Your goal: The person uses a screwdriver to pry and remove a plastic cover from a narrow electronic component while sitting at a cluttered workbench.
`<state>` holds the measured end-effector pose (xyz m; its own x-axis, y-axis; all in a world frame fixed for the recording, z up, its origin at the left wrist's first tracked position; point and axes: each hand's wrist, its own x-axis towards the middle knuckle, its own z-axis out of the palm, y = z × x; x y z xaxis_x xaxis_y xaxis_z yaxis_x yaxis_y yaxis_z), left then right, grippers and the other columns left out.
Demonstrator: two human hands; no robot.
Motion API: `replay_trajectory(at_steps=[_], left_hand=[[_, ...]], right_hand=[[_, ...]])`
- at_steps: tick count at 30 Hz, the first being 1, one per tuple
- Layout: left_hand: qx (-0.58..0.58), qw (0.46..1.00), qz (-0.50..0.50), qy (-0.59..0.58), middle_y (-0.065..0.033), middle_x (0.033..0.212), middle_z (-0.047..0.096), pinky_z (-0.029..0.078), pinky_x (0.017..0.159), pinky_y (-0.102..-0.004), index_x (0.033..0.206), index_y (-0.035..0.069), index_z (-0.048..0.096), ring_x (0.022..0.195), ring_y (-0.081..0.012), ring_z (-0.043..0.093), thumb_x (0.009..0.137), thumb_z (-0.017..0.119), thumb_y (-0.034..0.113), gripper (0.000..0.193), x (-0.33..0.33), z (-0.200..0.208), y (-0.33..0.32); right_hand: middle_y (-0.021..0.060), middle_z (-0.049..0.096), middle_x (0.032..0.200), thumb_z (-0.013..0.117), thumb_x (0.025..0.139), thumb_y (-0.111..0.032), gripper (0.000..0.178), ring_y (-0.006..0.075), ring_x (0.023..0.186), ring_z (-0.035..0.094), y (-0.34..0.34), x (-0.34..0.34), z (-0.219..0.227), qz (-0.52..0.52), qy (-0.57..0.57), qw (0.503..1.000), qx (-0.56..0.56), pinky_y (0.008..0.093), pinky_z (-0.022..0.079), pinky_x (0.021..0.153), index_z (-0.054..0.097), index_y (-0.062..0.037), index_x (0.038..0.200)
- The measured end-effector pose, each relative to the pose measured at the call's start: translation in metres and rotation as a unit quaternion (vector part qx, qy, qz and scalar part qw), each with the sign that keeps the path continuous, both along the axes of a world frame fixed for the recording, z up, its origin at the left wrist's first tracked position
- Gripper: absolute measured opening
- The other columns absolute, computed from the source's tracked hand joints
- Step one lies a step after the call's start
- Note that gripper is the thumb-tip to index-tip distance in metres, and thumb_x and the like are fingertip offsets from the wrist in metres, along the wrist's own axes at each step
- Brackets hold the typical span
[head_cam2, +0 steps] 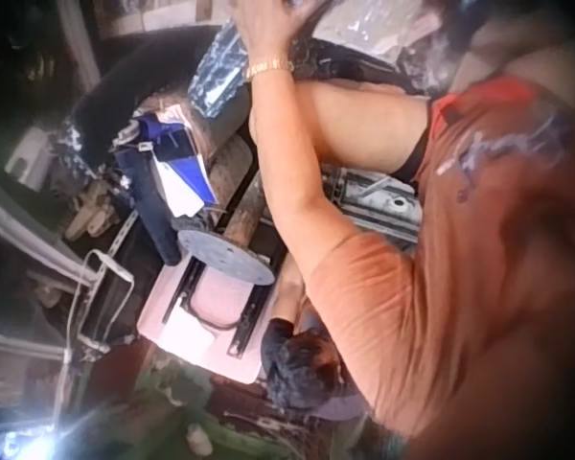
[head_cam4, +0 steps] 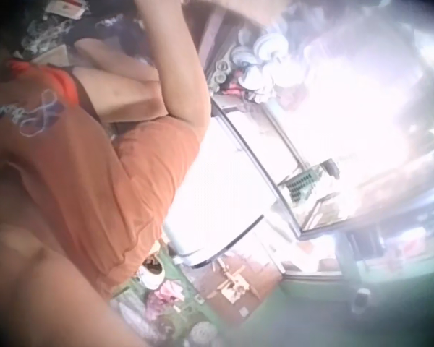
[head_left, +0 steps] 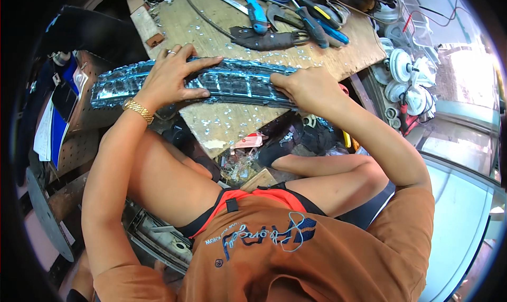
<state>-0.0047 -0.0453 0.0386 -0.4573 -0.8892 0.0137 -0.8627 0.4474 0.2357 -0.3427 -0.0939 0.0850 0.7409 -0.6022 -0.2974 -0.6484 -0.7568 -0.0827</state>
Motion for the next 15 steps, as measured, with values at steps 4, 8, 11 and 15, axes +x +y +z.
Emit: replay_trajectory(at_steps=[4, 8, 11, 15], left_hand=[[0.012, 1.0, 0.002, 0.006, -0.011, 0.119, 0.059, 0.04, 0.104, -0.0468, 0.153, 0.037, 0.063, 0.115, -0.0328, 0.056, 0.072, 0.084, 0.058, 0.087, 0.0, 0.004, 0.0], [0.001, 1.0, -0.001, 0.004, -0.0111, 0.119, 0.059, 0.04, 0.103, -0.0471, 0.154, 0.035, 0.063, 0.114, -0.0332, 0.056, 0.071, 0.083, 0.062, 0.089, 0.001, 0.004, -0.002], [-0.002, 1.0, -0.008, 0.008, -0.0096, 0.115, 0.059, 0.042, 0.097, -0.0476, 0.152, 0.039, 0.063, 0.112, -0.0316, 0.057, 0.072, 0.084, 0.061, 0.086, -0.002, 0.006, -0.001], [0.011, 1.0, -0.003, -0.002, -0.0122, 0.118, 0.059, 0.04, 0.101, -0.0489, 0.155, 0.036, 0.061, 0.112, -0.0351, 0.055, 0.07, 0.081, 0.066, 0.092, -0.001, 0.005, -0.003]], right_hand=[[0.0149, 0.075, 0.077, 0.063, 0.096, -0.022, 0.019, 0.0369, 0.072, 0.075, -0.001, -0.027, -0.011, 0.005, -0.044, 0.999, -0.015, 0.0503, 0.055, 0.061, 0.072, -0.018, 0.113], [0.0138, 0.071, 0.073, 0.063, 0.099, -0.024, 0.014, 0.0376, 0.067, 0.071, 0.001, -0.051, -0.01, 0.001, -0.048, 0.998, -0.026, 0.0513, 0.052, 0.057, 0.066, -0.0172, 0.11], [0.0121, 0.068, 0.072, 0.063, 0.099, -0.024, 0.011, 0.0358, 0.065, 0.07, 0.004, -0.064, -0.012, 0.007, -0.069, 0.997, -0.031, 0.0497, 0.051, 0.056, 0.065, -0.0149, 0.106], [0.0101, 0.068, 0.072, 0.064, 0.099, -0.025, 0.012, 0.0349, 0.065, 0.07, 0.007, -0.076, -0.018, -0.008, -0.056, 0.998, -0.042, 0.0495, 0.05, 0.055, 0.062, -0.0147, 0.105]])
